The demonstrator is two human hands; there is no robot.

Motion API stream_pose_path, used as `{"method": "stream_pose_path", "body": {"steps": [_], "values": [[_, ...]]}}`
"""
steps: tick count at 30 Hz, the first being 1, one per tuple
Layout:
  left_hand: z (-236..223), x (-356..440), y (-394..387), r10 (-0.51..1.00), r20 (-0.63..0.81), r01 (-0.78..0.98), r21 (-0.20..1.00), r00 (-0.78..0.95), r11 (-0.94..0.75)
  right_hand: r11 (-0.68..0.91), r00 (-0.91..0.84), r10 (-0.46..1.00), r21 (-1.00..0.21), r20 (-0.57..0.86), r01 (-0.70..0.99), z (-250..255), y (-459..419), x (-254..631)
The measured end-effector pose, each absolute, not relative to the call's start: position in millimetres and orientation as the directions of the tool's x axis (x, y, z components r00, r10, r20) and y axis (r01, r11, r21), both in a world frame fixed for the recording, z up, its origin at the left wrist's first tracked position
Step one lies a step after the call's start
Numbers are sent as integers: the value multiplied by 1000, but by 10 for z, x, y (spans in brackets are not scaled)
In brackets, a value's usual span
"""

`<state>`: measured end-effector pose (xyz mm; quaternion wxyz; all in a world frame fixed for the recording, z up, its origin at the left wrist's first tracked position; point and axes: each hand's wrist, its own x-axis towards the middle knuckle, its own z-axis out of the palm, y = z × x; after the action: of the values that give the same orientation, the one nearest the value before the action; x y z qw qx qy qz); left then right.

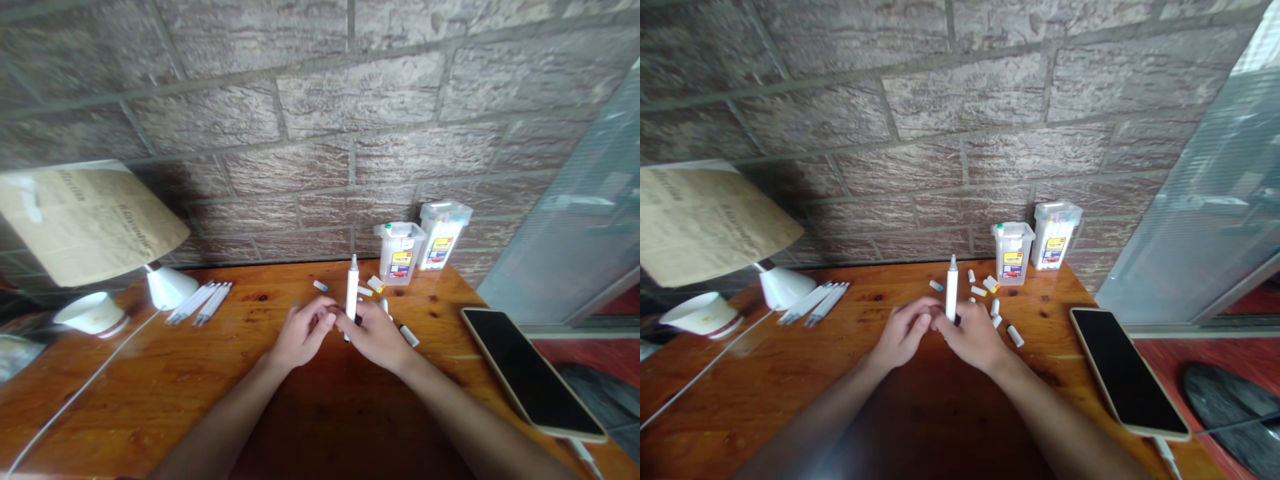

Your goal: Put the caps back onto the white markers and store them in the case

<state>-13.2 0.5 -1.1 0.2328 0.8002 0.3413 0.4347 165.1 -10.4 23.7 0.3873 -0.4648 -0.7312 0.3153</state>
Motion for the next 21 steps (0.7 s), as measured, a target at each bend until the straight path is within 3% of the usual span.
{"method": "stream_pose_path", "body": {"steps": [7,14,21], "values": [[32,-127,-35,691,643,423,554,330,-717,542,-446,835,-627,323,559,168,-153,1611],[17,-95,-31,668,649,468,492,365,-734,546,-562,809,-579,174,606,155,-152,1647],[8,-91,-24,680,628,478,497,378,-724,582,-603,781,-544,165,605,112,-141,1647]]}}
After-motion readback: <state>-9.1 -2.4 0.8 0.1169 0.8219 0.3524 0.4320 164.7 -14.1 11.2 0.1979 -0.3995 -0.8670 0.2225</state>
